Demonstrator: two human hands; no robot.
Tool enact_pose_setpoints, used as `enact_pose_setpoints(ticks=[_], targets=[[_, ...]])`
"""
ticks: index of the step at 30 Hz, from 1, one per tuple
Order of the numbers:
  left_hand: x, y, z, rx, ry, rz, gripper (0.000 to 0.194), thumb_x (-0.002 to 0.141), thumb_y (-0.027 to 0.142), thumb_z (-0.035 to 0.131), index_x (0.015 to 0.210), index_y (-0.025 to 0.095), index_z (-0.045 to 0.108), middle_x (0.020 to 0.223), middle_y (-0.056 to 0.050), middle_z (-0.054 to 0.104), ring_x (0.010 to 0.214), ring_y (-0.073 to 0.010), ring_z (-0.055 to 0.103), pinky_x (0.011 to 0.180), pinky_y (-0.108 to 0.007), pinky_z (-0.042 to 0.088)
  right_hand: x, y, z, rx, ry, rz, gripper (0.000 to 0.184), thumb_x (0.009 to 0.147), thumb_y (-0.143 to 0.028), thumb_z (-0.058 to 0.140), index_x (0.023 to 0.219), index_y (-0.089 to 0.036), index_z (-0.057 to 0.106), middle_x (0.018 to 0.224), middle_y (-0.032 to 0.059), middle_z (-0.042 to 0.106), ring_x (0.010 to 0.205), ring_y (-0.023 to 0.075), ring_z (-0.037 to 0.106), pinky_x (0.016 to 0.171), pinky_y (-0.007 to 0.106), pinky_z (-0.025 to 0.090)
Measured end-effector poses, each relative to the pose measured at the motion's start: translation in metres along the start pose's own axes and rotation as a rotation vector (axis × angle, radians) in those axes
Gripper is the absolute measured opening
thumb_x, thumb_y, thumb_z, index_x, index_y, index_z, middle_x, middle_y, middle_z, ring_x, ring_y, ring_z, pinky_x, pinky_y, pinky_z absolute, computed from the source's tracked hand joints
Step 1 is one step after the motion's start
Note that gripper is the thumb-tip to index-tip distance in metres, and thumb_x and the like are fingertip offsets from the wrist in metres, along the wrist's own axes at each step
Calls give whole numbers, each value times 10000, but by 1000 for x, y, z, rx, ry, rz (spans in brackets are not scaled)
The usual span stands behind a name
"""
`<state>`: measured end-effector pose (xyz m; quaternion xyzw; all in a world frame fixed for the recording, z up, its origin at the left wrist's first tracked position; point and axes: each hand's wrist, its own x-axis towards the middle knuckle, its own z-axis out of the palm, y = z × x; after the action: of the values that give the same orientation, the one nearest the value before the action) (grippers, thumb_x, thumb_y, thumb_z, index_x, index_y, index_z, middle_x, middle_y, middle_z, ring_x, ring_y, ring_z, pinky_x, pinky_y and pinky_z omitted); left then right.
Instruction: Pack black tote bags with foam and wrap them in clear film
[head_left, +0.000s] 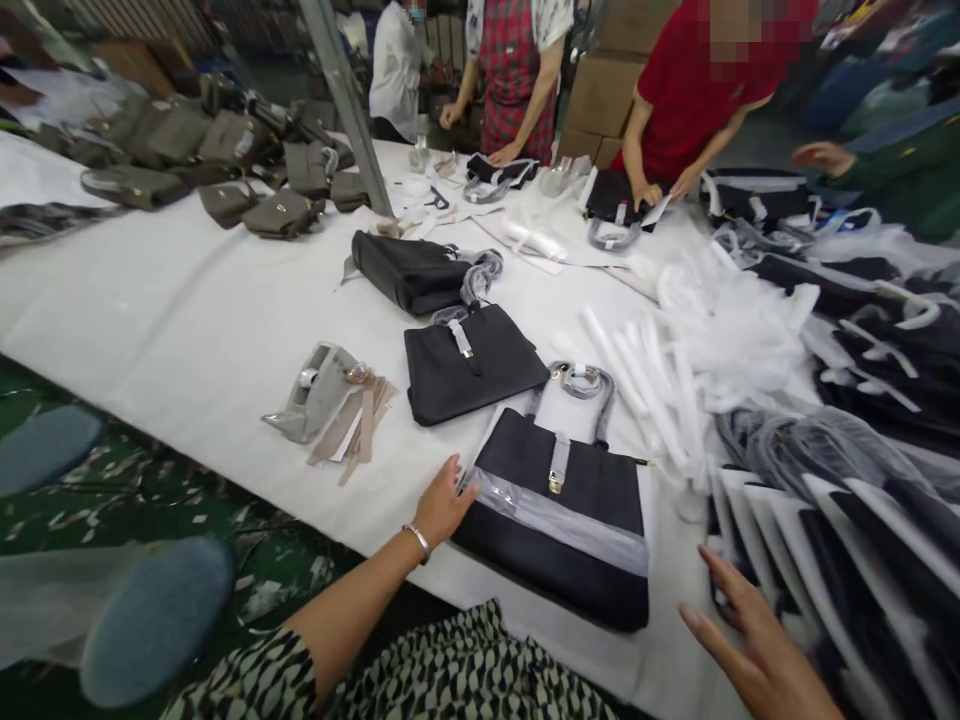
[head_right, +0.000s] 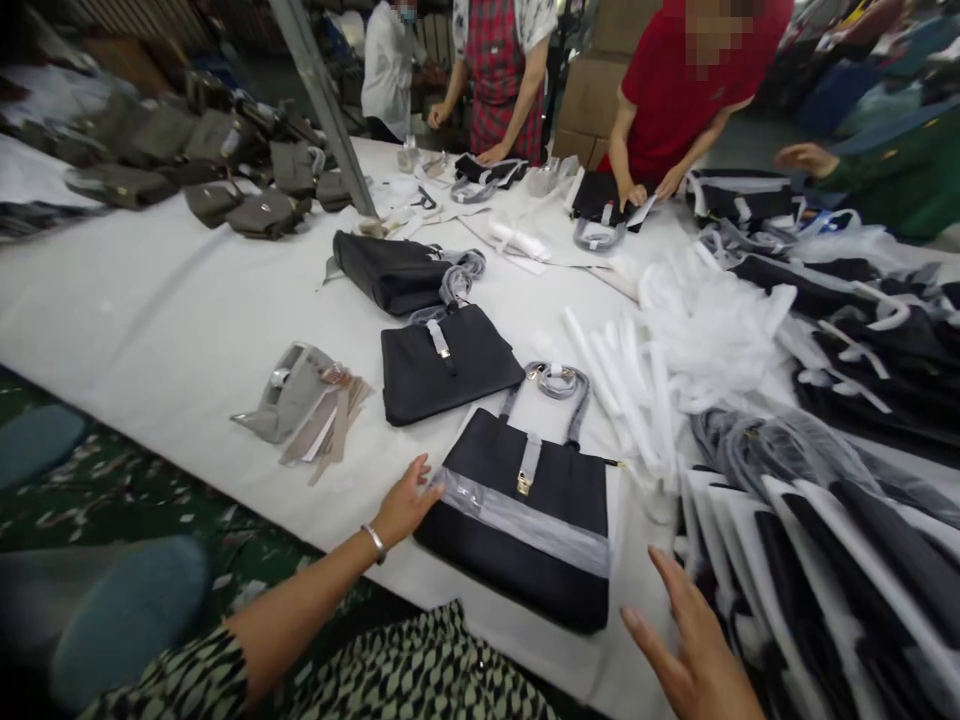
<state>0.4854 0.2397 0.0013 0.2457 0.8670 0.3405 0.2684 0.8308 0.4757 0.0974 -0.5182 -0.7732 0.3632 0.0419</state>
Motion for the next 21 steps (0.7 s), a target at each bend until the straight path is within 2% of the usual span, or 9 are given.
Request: enact_pose_setpoints(ticks=[3,6,9,14,18,21], targets=[[16,-9,3,-109,-126,21,698,801,487,519,1378,138,341,1311,-162,516,1131,-259,552,1006,-409,416,32,-10,65,104,79,279,983,633,-679,513,1424,-132,306,1488,175,311,1212,346,500,1005,447,422],[40,-9,5,-184,-189,47,703,804,514,498,1367,118,352,1310,-179,504,1171,-265,524,1024,-413,397,66,-8,99,156,148,404,912,667,-644,488,1335,-26,423,1331,241,499,1163,327,543,980,396,438],[72,1,12,-188,-216,55,669,832,529,448,1346,108,366,1278,-182,518,1170,-265,522,1011,-412,410,92,-9,109,155,254,401,770,708,-576,500,1249,-29,521,1272,222,558,1170,295,540,1010,356,407],[112,21,28,-118,-191,127,647,833,484,463,1327,79,360,1341,-206,440,1289,-305,393,1095,-455,303,125,-16,111,125,353,355,659,716,-509,561,1195,-56,573,1200,197,613,1112,297,573,964,360,437],[113,25,36,-55,-159,146,689,842,465,455,1362,46,285,1359,-231,384,1327,-342,313,1103,-505,264,135,-17,118,85,384,311,683,713,-462,575,1223,-9,535,1215,219,591,1131,311,554,991,364,404],[106,25,41,44,-112,154,665,871,454,401,1376,49,250,1328,-219,408,1300,-340,340,1088,-509,279,132,-18,126,76,386,297,635,738,-438,520,1230,-37,540,1236,193,586,1166,296,531,1021,364,378]])
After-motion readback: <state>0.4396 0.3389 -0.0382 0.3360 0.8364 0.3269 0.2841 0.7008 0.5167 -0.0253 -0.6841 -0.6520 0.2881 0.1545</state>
